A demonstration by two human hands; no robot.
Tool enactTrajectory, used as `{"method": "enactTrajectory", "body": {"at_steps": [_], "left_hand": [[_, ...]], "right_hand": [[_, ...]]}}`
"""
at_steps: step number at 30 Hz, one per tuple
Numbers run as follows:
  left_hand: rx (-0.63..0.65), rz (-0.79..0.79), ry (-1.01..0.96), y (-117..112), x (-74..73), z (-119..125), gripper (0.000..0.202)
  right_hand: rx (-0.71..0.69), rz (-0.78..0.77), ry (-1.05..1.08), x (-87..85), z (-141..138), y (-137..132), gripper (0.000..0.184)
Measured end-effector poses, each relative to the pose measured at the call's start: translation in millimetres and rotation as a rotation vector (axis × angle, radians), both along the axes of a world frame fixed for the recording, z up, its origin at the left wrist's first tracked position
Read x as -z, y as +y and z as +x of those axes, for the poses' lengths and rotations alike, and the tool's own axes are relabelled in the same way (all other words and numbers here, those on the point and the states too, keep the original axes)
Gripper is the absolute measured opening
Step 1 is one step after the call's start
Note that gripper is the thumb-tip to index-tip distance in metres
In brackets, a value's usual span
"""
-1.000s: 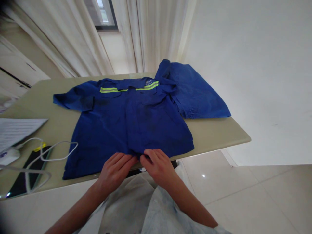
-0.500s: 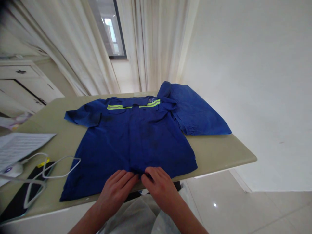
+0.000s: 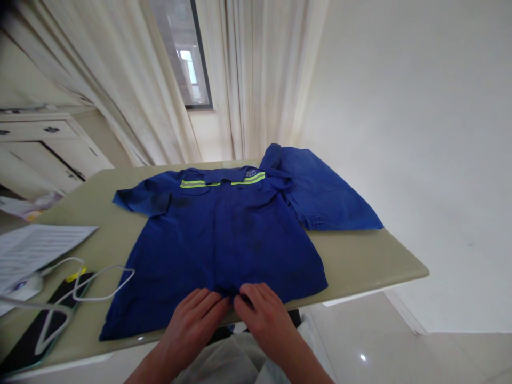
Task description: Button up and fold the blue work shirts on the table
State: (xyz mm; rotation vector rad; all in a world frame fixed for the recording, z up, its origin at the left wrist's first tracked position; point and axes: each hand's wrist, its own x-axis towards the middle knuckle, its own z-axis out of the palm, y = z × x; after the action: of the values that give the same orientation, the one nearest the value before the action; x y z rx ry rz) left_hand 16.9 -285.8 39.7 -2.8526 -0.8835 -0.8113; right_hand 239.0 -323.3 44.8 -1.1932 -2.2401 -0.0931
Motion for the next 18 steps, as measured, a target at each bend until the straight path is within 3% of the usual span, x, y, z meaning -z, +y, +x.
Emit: {"method": "enactTrajectory", "body": {"at_steps": [18], "left_hand": [[0.022,-0.017,0.009,1.1,4.6,0.3,0.01]], "right_hand": [[0.033,0.077,0.04,3.4,-1.6,-1.0,0.021]]}}
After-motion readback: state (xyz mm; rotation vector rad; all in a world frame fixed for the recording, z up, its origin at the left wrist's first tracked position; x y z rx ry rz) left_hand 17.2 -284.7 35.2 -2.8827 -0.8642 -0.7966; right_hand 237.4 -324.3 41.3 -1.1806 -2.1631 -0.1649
